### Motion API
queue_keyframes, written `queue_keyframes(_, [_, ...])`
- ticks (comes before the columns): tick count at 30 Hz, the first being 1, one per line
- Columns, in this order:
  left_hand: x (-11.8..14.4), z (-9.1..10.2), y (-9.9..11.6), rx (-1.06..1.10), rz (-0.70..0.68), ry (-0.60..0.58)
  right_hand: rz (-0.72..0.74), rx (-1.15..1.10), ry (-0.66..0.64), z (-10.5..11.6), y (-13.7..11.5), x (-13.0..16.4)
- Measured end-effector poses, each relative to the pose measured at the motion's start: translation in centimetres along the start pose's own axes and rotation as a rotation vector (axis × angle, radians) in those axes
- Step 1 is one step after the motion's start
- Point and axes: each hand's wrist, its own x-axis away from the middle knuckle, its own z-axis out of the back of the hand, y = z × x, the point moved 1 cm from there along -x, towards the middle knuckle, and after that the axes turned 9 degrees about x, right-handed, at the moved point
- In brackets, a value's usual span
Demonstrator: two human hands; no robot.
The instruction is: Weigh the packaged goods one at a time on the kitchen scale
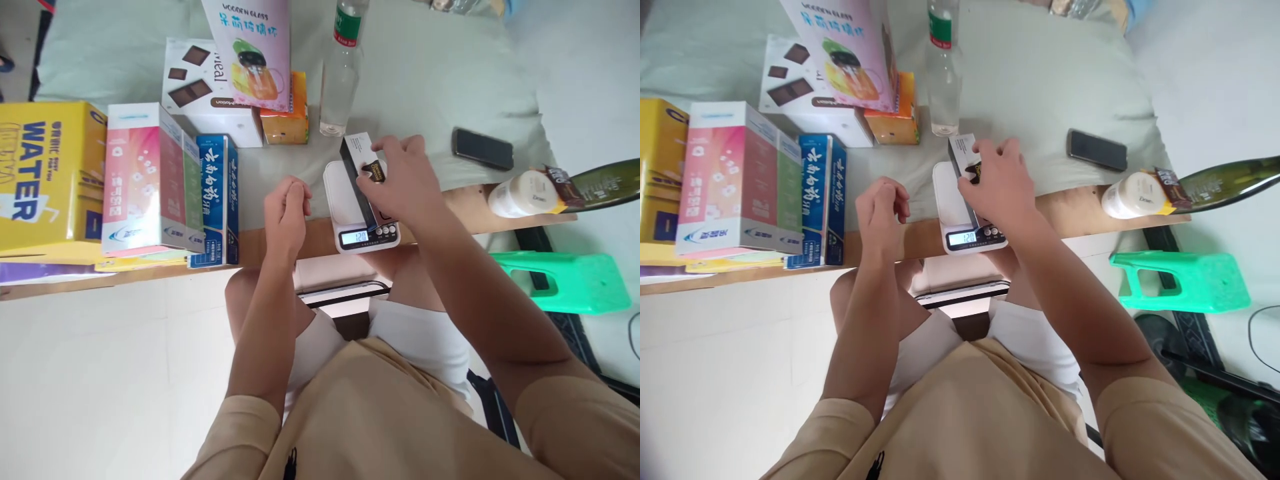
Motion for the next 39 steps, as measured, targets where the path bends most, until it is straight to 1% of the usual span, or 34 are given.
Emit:
queue_keyframes(2, [-0.1, 0.0, -0.1, 0.012, -0.009, -0.008, -0.013, 0.078, -0.056, 0.1, -0.4, -0.4])
queue_keyframes(8, [-0.2, -0.2, -0.1, 0.007, -0.037, -0.017, 0.008, 0.132, -0.17, 0.2, -1.0, -1.1])
queue_keyframes(10, [-0.2, -0.4, -0.2, -0.015, -0.038, -0.025, 0.032, 0.14, -0.18, 0.4, -0.8, -1.1])
queue_keyframes(12, [-0.1, -0.4, -0.4, -0.045, -0.039, -0.028, 0.055, 0.093, -0.17, 0.7, 0.3, -0.8])
queue_keyframes(13, [-0.1, -0.4, -0.5, -0.063, -0.044, -0.031, 0.048, 0.061, -0.152, 0.9, 1.3, -0.6])
queue_keyframes(15, [0.0, -0.2, -0.7, -0.093, -0.058, -0.033, -0.006, 0.012, -0.079, 1.4, 4.1, 0.0])
queue_keyframes(18, [0.1, -0.1, -0.9, -0.118, -0.057, -0.031, -0.145, 0.035, 0.091, 1.8, 10.0, 1.2])
queue_keyframes(19, [0.0, -0.2, -0.9, -0.12, -0.053, -0.027, -0.196, 0.066, 0.125, 1.7, 12.0, 1.6])
queue_keyframes(22, [0.0, -0.6, -0.8, -0.127, -0.05, -0.045, -0.314, 0.144, 0.143, 0.7, 17.2, 2.4])
queue_keyframes(23, [0.0, -0.9, -0.7, -0.131, -0.056, -0.056, -0.334, 0.156, 0.146, 0.2, 18.5, 2.6])
queue_keyframes(25, [0.0, -1.4, -0.6, -0.143, -0.066, -0.077, -0.352, 0.157, 0.168, -0.8, 20.2, 2.7])
queue_keyframes(28, [0.0, -1.9, -0.8, -0.162, -0.074, -0.097, -0.38, 0.15, 0.191, -1.9, 21.1, 2.6])
queue_keyframes(33, [0.2, -1.8, -1.8, -0.204, -0.087, -0.087, -0.406, 0.188, 0.119, -2.0, 20.7, 1.7])
queue_keyframes(36, [0.3, -1.6, -2.0, -0.227, -0.085, -0.096, -0.378, 0.212, 0.129, -2.0, 20.6, 1.2])
queue_keyframes(39, [0.4, -1.4, -2.1, -0.225, -0.071, -0.117, -0.317, 0.217, 0.186, -2.3, 20.6, 1.4])
